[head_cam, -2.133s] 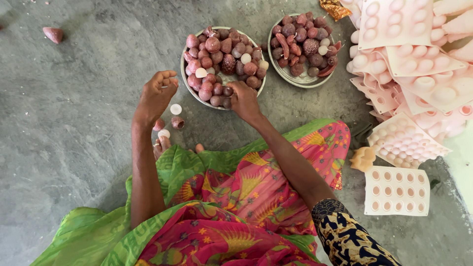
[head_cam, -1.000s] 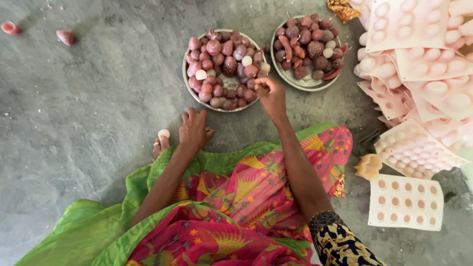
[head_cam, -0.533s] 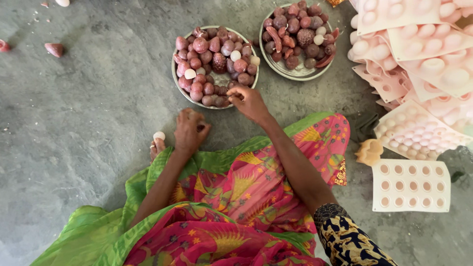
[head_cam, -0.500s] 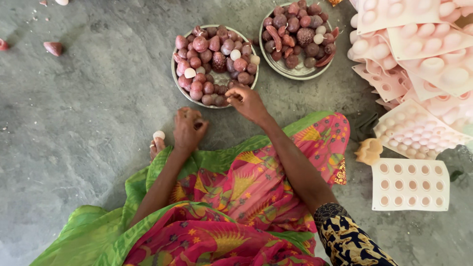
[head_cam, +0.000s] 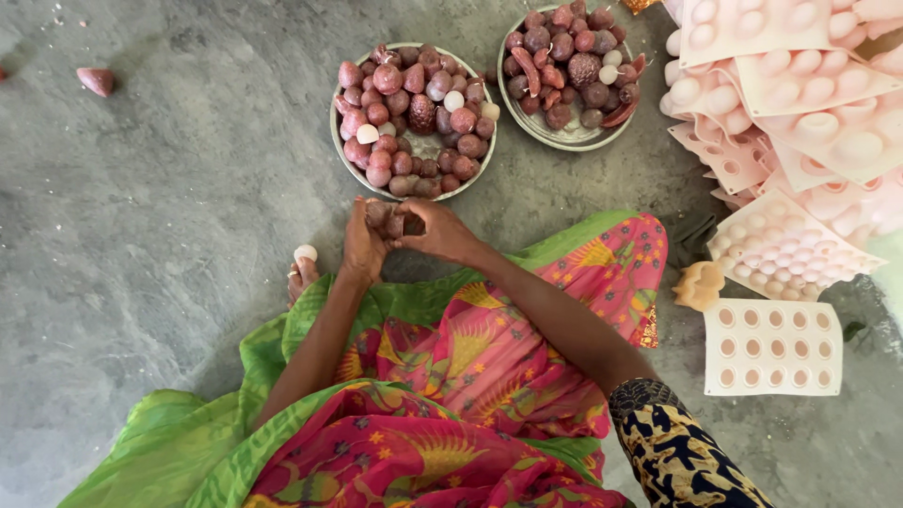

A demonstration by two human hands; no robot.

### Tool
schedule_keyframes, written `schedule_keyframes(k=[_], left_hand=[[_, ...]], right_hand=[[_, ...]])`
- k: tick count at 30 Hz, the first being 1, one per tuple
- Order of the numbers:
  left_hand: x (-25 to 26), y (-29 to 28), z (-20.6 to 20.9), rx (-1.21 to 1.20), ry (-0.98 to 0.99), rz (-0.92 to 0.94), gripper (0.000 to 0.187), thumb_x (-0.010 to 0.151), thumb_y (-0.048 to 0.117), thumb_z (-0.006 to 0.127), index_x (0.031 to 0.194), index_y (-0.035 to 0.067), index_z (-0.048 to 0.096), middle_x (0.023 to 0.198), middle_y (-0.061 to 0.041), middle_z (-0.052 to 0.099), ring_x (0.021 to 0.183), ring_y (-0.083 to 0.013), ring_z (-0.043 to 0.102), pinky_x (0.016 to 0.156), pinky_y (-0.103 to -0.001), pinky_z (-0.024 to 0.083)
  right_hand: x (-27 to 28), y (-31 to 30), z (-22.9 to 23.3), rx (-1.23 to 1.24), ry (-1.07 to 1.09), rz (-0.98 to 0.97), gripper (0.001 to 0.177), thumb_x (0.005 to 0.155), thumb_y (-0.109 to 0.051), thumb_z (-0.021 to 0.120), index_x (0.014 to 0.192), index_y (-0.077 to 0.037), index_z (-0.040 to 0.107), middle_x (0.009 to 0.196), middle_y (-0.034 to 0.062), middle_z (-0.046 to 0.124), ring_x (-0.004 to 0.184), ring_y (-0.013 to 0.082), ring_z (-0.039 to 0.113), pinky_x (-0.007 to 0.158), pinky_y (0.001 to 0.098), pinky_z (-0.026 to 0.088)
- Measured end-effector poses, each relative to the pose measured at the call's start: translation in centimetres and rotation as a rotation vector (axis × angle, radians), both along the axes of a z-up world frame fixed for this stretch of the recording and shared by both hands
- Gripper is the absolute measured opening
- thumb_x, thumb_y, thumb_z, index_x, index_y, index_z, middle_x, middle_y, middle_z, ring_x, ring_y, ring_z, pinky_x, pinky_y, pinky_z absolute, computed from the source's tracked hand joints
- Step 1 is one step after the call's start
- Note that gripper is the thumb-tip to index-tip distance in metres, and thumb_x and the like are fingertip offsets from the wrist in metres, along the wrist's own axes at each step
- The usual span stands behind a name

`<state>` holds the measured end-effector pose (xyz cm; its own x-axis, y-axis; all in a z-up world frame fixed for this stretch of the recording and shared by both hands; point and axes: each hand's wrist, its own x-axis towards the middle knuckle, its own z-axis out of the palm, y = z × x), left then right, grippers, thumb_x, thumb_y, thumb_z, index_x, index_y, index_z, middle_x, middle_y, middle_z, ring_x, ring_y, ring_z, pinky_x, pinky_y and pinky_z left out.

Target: The person sits on the floor and assembles small red candles by inserting white wicks into the hollow bases of the candle bodies. The person picks up candle bodies and wicks from a metal tray, inserts the wicks, and places the assembled candles into a second tray.

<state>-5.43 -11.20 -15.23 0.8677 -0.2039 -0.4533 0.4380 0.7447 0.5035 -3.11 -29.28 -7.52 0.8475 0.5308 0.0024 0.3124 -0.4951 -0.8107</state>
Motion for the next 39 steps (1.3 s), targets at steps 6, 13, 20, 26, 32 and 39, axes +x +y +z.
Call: schedule_keyframes(k=[6,13,20,26,32,39], left_hand=[[0.4,0.7,-1.2,-0.119,0.066,0.102,0.044,0.107,0.055,0.050,0.113,0.012,0.058,0.098,-0.011,0.069,0.081,-0.0234,0.067,0.072,-0.037,0.060],[0.5,0.3,-1.2,-0.065,0.124,0.100,0.026,0.100,0.037,0.061,0.111,0.014,0.058,0.103,-0.010,0.067,0.083,-0.0246,0.071,0.068,-0.033,0.055],[0.4,-1.0,-0.3,0.117,0.028,-0.088,0.021,0.097,0.022,0.064,0.116,0.019,0.056,0.116,-0.009,0.073,0.076,-0.0141,0.065,0.061,-0.028,0.048],[-0.3,-1.5,2.2,0.159,-0.023,-0.193,0.024,0.102,0.034,0.056,0.119,0.016,0.059,0.113,-0.007,0.076,0.072,-0.0092,0.061,0.060,-0.025,0.046],[-0.2,-1.6,3.0,0.122,-0.009,-0.186,0.029,0.102,0.040,0.054,0.115,0.016,0.062,0.103,-0.005,0.077,0.072,-0.0096,0.061,0.059,-0.027,0.046],[-0.2,-2.0,1.3,0.168,0.082,-0.151,0.027,0.099,0.041,0.064,0.103,0.015,0.060,0.079,0.005,0.060,0.075,-0.0112,0.061,0.061,-0.028,0.046]], right_hand=[[0.9,-1.0,1.7,0.063,-0.067,-0.023,0.049,0.080,-0.022,0.081,0.124,-0.008,0.064,0.122,0.0116,0.067,0.113,0.0276,0.068,0.097,0.0381,0.055],[3.3,-3.6,3.3,0.006,-0.164,-0.270,0.050,0.082,-0.028,0.086,0.120,-0.008,0.060,0.113,0.0115,0.062,0.105,0.0302,0.064,0.089,0.0425,0.053],[4.3,-4.4,1.4,-0.338,-0.497,-0.431,0.052,0.075,-0.037,0.090,0.118,-0.013,0.072,0.133,0.0111,0.056,0.131,0.0363,0.046,0.107,0.0564,0.037],[4.7,-4.4,-0.1,-0.408,-0.550,-0.418,0.050,0.079,-0.040,0.089,0.120,-0.015,0.074,0.147,0.0148,0.048,0.145,0.0419,0.033,0.116,0.0645,0.024],[3.7,-4.6,0.9,-0.521,-0.408,-0.408,0.048,0.073,-0.037,0.089,0.113,-0.015,0.075,0.152,0.0145,0.046,0.148,0.0415,0.030,0.117,0.0663,0.020],[3.1,-3.5,4.3,-0.252,-0.503,-0.306,0.047,0.086,-0.041,0.085,0.119,-0.010,0.071,0.142,0.0180,0.051,0.137,0.0397,0.045,0.115,0.0573,0.033]])
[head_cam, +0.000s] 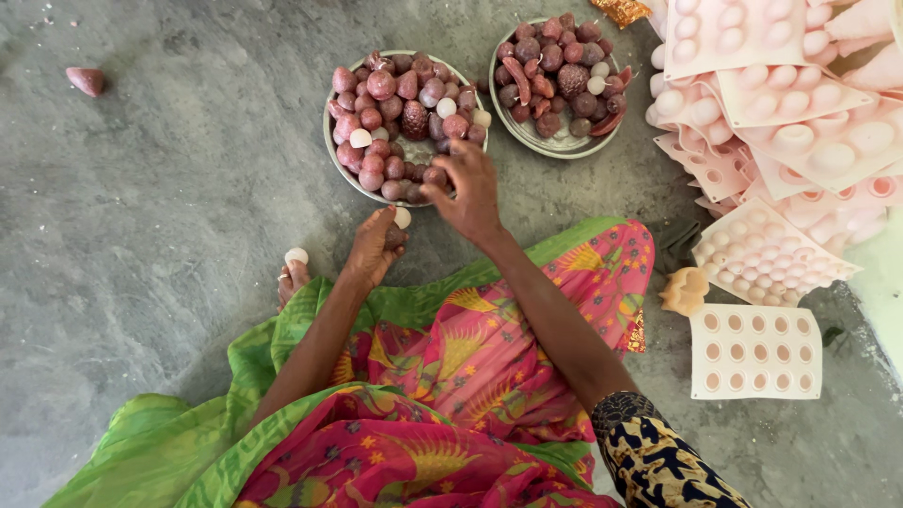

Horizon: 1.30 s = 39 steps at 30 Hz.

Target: The person sits on the floor and assembles small red candles by inserting white wicks into the hollow bases of the candle bodies. The person picks up candle bodies and wicks from a metal tray, inserts the wicks, and places the assembled candles into a second tray.

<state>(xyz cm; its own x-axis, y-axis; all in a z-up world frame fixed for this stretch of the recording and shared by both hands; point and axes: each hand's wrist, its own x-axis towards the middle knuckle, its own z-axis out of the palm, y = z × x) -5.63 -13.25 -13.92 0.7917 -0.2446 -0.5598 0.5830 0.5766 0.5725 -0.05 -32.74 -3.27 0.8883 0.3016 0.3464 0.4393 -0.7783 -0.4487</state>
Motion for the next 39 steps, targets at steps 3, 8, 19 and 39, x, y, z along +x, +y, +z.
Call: schedule_keyframes(k=[3,8,19,39], left_hand=[[0.2,-0.3,-0.8,-0.019,-0.006,0.010,0.027,0.100,0.043,0.067,0.101,0.017,0.059,0.075,0.003,0.056,0.069,-0.0116,0.059,0.059,-0.029,0.045],[0.1,0.2,-1.0,-0.018,-0.052,-0.010,0.026,0.099,0.042,0.066,0.110,0.019,0.064,0.085,0.007,0.064,0.070,-0.0062,0.056,0.060,-0.027,0.043],[0.4,0.8,-0.2,-0.018,0.022,0.051,0.030,0.100,0.040,0.059,0.116,0.015,0.063,0.104,-0.002,0.069,0.081,-0.0137,0.066,0.063,-0.028,0.050],[0.8,0.5,0.8,-0.050,-0.042,0.014,0.029,0.102,0.030,0.058,0.125,0.013,0.060,0.117,-0.003,0.064,0.096,-0.0168,0.068,0.078,-0.029,0.053]], right_hand=[[-1.2,1.5,1.3,0.096,0.104,0.230,0.050,0.082,-0.042,0.086,0.120,-0.011,0.073,0.121,0.0107,0.064,0.119,0.0329,0.058,0.107,0.0509,0.042],[-2.0,2.8,2.1,0.175,0.157,0.408,0.045,0.083,-0.032,0.084,0.119,-0.010,0.068,0.119,0.0089,0.070,0.114,0.0306,0.063,0.102,0.0446,0.047],[1.5,-2.2,0.3,0.493,0.281,0.029,0.031,0.088,-0.013,0.079,0.116,-0.008,0.067,0.109,0.0021,0.066,0.096,0.0125,0.066,0.083,0.0291,0.056],[3.3,-4.6,-3.5,0.243,0.107,-0.123,0.047,0.081,-0.013,0.081,0.126,-0.011,0.068,0.105,0.0085,0.069,0.087,0.0229,0.066,0.075,0.0356,0.054]])
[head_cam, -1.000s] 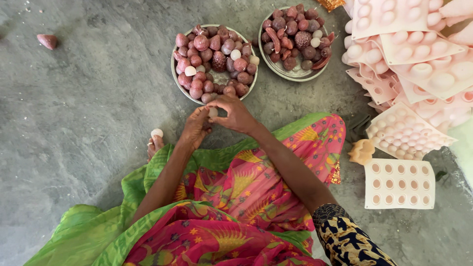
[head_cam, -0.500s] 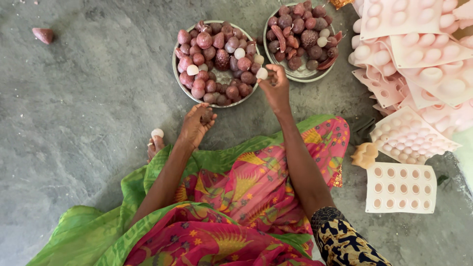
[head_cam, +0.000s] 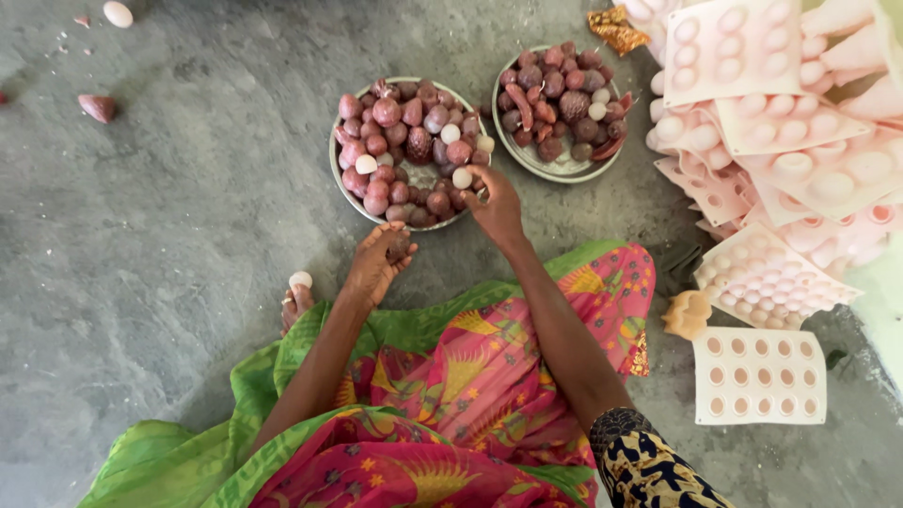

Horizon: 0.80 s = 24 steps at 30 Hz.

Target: The person sits on the floor and assembles small red candles by inserting white wicks into the hollow bases of the candle bodies. The person picks up candle bodies and wicks from a metal tray, inserts the wicks, and places the assembled candles into a second tray.

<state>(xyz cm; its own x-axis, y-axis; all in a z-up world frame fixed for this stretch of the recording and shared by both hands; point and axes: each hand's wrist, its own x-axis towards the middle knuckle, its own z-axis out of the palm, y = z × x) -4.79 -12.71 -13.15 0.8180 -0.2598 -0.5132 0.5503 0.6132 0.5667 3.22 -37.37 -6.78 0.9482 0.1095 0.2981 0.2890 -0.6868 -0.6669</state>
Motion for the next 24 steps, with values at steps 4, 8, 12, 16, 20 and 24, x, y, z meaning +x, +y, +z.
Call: schedule_keyframes(k=[4,8,12,16,20,24], left_hand=[[0.3,-0.1,-0.3,-0.025,-0.028,0.018,0.030,0.101,0.030,0.059,0.127,0.013,0.057,0.117,-0.003,0.064,0.097,-0.0177,0.068,0.080,-0.031,0.053],[0.5,0.0,0.0,-0.048,-0.049,0.025,0.028,0.103,0.029,0.059,0.126,0.015,0.053,0.117,-0.003,0.063,0.100,-0.0181,0.069,0.084,-0.032,0.054],[0.6,0.4,0.6,-0.041,-0.048,0.037,0.028,0.102,0.029,0.057,0.126,0.016,0.054,0.118,-0.003,0.065,0.099,-0.0175,0.069,0.083,-0.032,0.055],[1.4,1.2,1.1,0.004,-0.034,0.076,0.031,0.100,0.028,0.058,0.128,0.015,0.055,0.116,-0.002,0.065,0.096,-0.0168,0.068,0.081,-0.031,0.054],[1.4,1.6,1.0,0.052,0.016,0.127,0.033,0.100,0.025,0.059,0.130,0.012,0.056,0.113,-0.005,0.065,0.092,-0.0173,0.068,0.078,-0.032,0.054],[1.7,1.6,0.8,0.048,0.041,0.164,0.033,0.100,0.027,0.058,0.129,0.011,0.056,0.111,-0.005,0.066,0.089,-0.0169,0.068,0.076,-0.031,0.054]], right_hand=[[-0.1,0.2,0.1,-0.046,-0.049,0.004,0.044,0.082,-0.012,0.078,0.124,-0.012,0.067,0.107,0.0099,0.068,0.089,0.0269,0.065,0.075,0.0385,0.054],[-0.1,0.8,0.7,-0.089,-0.122,-0.009,0.039,0.079,-0.013,0.079,0.116,-0.009,0.066,0.102,0.0115,0.065,0.093,0.0339,0.064,0.081,0.0451,0.051],[0.1,1.9,1.8,-0.130,-0.148,-0.004,0.033,0.079,-0.013,0.081,0.106,-0.008,0.064,0.097,0.0122,0.066,0.092,0.0351,0.063,0.081,0.0474,0.050],[0.7,4.5,3.3,-0.028,-0.070,0.055,0.030,0.082,-0.016,0.081,0.106,-0.009,0.065,0.096,0.0113,0.067,0.086,0.0306,0.066,0.077,0.0448,0.053],[0.0,7.1,4.1,-0.084,0.243,0.236,0.025,0.088,-0.023,0.078,0.109,-0.015,0.068,0.097,0.0023,0.072,0.084,0.0205,0.073,0.082,0.0390,0.058],[-1.7,8.5,4.1,-0.363,-0.129,0.252,0.036,0.078,-0.019,0.082,0.111,-0.012,0.068,0.108,0.0077,0.068,0.102,0.0319,0.058,0.087,0.0490,0.044]])
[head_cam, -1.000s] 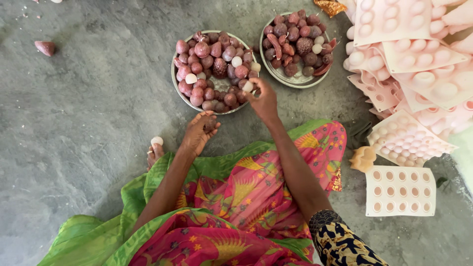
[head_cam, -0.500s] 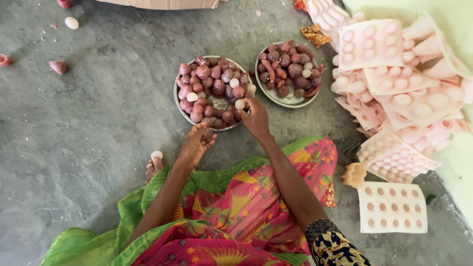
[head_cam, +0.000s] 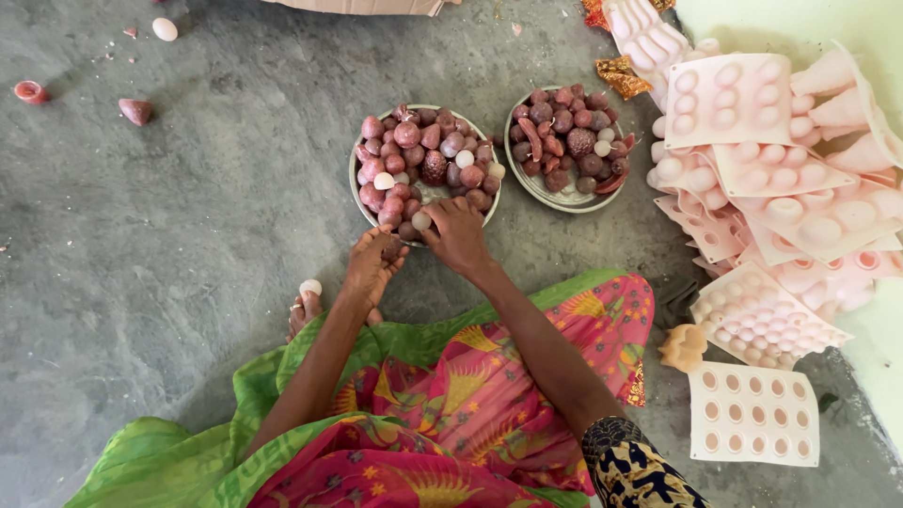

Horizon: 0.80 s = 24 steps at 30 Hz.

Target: The person sits on the floor and assembles small red candles by inserting white wicks into the hollow bases of the candle bodies. The person picks up candle bodies and wicks from a metal tray, inserts the wicks, and places the assembled candles into a second tray.

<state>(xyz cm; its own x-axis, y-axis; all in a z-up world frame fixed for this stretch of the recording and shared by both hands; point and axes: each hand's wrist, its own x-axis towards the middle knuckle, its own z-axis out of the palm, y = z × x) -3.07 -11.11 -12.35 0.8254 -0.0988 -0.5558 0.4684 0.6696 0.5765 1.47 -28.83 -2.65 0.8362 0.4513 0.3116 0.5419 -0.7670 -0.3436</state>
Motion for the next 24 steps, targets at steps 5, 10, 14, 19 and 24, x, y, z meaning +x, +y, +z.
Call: schedule_keyframes(k=[5,10,14,19,24], left_hand=[[-0.3,-0.7,0.5,-0.004,-0.021,0.032,0.032,0.101,0.029,0.059,0.128,0.012,0.057,0.113,-0.004,0.068,0.091,-0.0162,0.068,0.078,-0.030,0.054],[-0.6,-1.2,2.1,-0.037,-0.193,0.048,0.042,0.107,0.041,0.050,0.130,0.008,0.059,0.115,-0.005,0.070,0.095,-0.0138,0.069,0.082,-0.030,0.054],[-0.6,-1.3,3.7,-0.078,-0.255,-0.046,0.055,0.108,0.050,0.040,0.141,0.008,0.056,0.116,-0.002,0.069,0.094,-0.0114,0.065,0.083,-0.029,0.051],[-0.8,-1.0,5.4,-0.044,-0.236,-0.153,0.061,0.105,0.054,0.036,0.144,0.009,0.051,0.119,-0.002,0.070,0.097,-0.0116,0.065,0.088,-0.029,0.052],[-0.6,-0.5,6.3,0.197,-0.244,-0.204,0.056,0.104,0.048,0.041,0.143,0.010,0.052,0.124,0.000,0.067,0.107,-0.0095,0.065,0.091,-0.030,0.051]], right_hand=[[-0.5,-0.5,0.5,0.107,0.000,0.017,0.041,0.080,-0.017,0.081,0.119,-0.009,0.067,0.111,0.0104,0.066,0.104,0.0334,0.056,0.092,0.0490,0.045],[-1.9,-0.3,1.7,0.343,0.115,0.168,0.049,0.084,-0.020,0.085,0.126,-0.009,0.064,0.119,0.0110,0.065,0.110,0.0317,0.061,0.094,0.0451,0.049],[-3.0,0.1,2.6,0.340,0.198,0.225,0.051,0.084,-0.018,0.084,0.129,-0.007,0.062,0.120,0.0130,0.063,0.109,0.0332,0.060,0.095,0.0437,0.050],[-3.1,-0.7,2.1,0.386,0.223,0.182,0.045,0.084,-0.016,0.083,0.123,-0.007,0.062,0.114,0.0121,0.062,0.102,0.0279,0.064,0.087,0.0388,0.054],[-0.9,-3.6,-0.1,0.488,0.383,-0.148,0.034,0.088,-0.012,0.076,0.120,-0.013,0.065,0.107,0.0073,0.065,0.087,0.0133,0.066,0.073,0.0277,0.061]])
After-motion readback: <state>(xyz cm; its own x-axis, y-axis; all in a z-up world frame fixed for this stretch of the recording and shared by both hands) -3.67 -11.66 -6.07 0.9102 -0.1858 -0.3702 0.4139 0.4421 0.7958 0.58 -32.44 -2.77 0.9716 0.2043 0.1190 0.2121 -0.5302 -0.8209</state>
